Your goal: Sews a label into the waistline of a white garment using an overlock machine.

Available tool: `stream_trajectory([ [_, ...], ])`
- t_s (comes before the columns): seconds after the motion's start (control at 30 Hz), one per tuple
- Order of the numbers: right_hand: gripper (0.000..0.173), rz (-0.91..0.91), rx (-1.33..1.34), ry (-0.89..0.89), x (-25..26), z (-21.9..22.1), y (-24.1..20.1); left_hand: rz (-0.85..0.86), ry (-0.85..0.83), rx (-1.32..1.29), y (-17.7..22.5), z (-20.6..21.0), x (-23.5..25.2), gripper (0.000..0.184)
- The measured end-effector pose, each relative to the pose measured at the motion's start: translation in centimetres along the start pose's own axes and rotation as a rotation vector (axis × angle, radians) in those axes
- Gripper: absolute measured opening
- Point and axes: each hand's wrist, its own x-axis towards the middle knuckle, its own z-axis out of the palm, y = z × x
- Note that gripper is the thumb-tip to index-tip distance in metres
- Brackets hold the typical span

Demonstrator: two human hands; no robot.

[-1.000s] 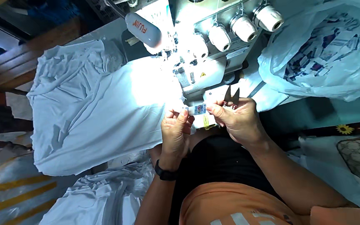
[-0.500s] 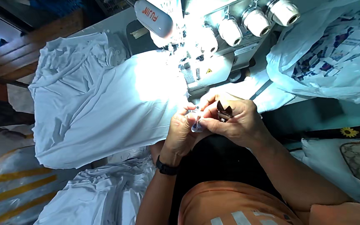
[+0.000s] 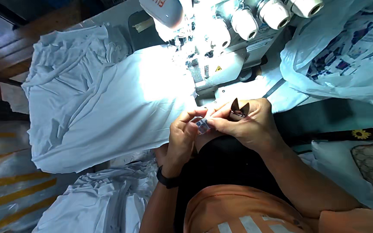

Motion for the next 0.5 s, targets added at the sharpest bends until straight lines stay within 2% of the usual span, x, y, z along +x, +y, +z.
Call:
stream_trajectory([
  [0.07,0.016,0.016,0.014,0.021,0.0,0.2,0.0,0.081,0.097,0.151,0.4,0.5,-0.5,0.029],
  [0.13,0.018,0.024,0.021,0.041,0.0,0.4,0.0,0.106,0.193,0.239,0.6,0.9,-0.8,0.017],
  [0.33,0.019,0.049,0.102,0.073,0.1,0.7,1.0,0.097,0.274,0.253,0.7,1.1,-0.9,0.011],
  [0.43,0.026,0.207,0.243,-0.030,0.5,-0.4,1.2,0.060,0.322,0.219,0.9,0.9,-0.8,0.012],
  [0.5,0.020,0.299,0.276,-0.085,0.7,-1.0,1.2,0.038,0.357,0.205,1.0,0.9,-0.8,0.013],
])
